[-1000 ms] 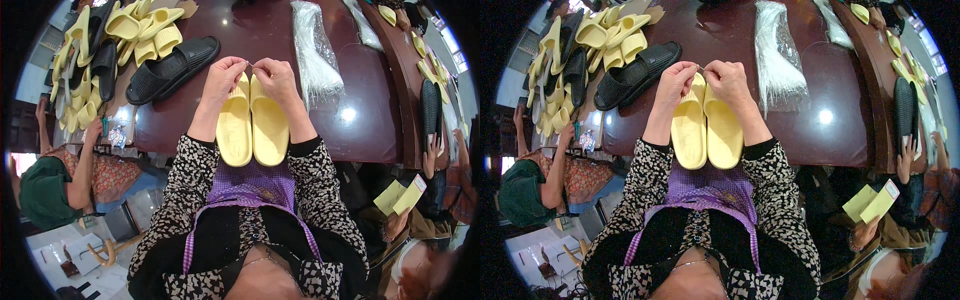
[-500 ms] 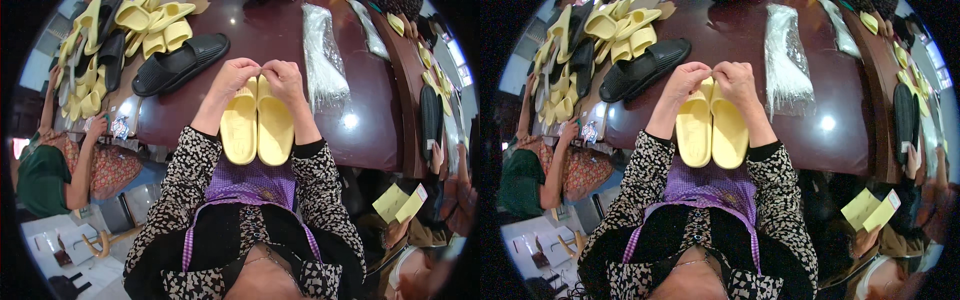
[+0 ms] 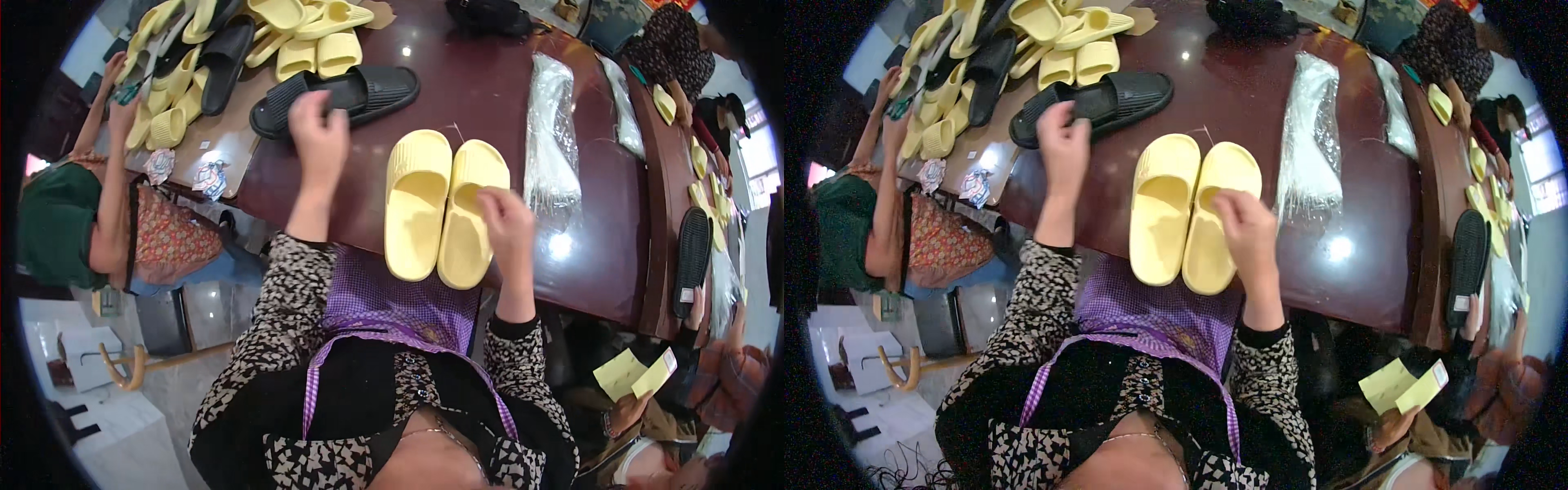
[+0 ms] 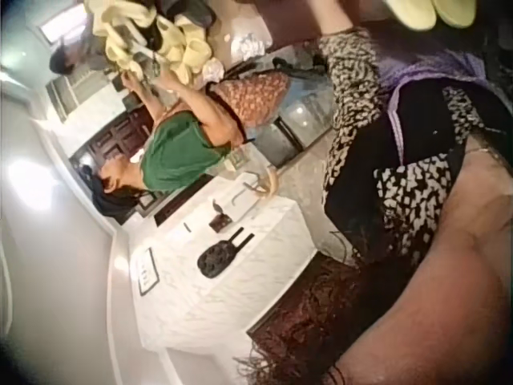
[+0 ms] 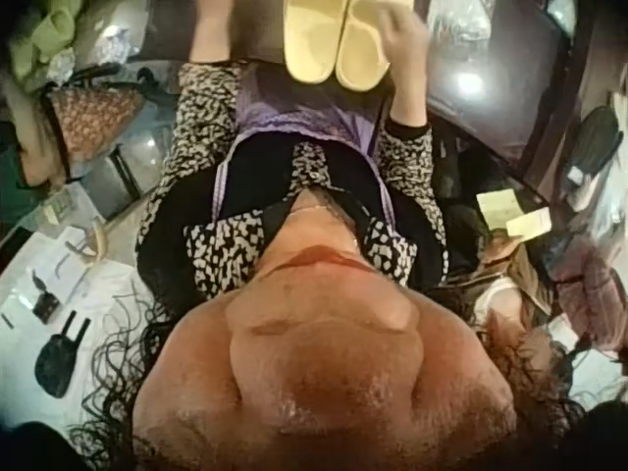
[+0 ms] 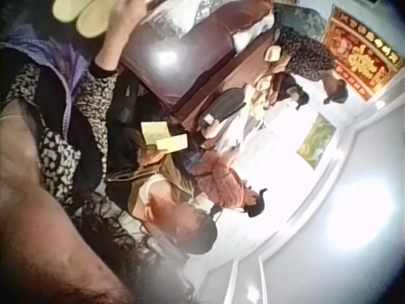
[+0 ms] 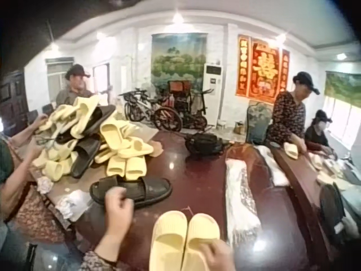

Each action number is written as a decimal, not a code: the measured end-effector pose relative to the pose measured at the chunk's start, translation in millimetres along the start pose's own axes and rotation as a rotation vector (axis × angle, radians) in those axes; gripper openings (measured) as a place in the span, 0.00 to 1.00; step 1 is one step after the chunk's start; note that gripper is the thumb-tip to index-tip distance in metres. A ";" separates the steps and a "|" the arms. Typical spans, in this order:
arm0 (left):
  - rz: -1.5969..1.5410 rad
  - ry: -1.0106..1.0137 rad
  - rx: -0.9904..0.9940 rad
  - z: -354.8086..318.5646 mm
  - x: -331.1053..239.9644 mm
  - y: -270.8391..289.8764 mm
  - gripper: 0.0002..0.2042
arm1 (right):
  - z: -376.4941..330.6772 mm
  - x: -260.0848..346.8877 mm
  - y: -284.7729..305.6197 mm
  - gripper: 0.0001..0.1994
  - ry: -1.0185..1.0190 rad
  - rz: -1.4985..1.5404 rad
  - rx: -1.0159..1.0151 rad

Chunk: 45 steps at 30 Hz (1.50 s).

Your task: The person pairs slides together and fastens each pair using plastic ties.

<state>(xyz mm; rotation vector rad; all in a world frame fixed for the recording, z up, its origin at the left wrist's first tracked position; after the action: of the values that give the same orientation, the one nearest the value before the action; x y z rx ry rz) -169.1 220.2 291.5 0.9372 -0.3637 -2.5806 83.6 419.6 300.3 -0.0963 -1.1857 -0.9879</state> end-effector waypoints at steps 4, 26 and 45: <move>-0.148 0.444 -0.080 5.3 102.6 32.8 0.22 | -13.3 -8.1 -26.3 0.10 -0.152 -0.247 0.202; -1.142 1.125 0.373 -20.4 170.4 38.9 0.15 | 88.9 -30.8 251.0 0.06 0.071 -1.601 -0.089; -1.235 1.169 0.591 -79.3 71.0 59.2 0.22 | 53.0 -102.8 -27.4 0.30 -0.647 0.340 -0.053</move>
<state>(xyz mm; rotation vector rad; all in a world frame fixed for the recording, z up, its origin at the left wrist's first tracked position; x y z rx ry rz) -152.5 127.9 213.8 3.4046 -0.1847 -2.0104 23.3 492.7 228.5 -0.6788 -1.6589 -0.6982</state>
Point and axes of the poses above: each hand's wrist, its own z-axis towards the middle knuckle, its own y-axis out of the back of the hand, x = y × z, the point moved 7 cm from there along z, towards the middle knuckle, and after that the axes turned 5 degrees about z, right-handed, at the moved point
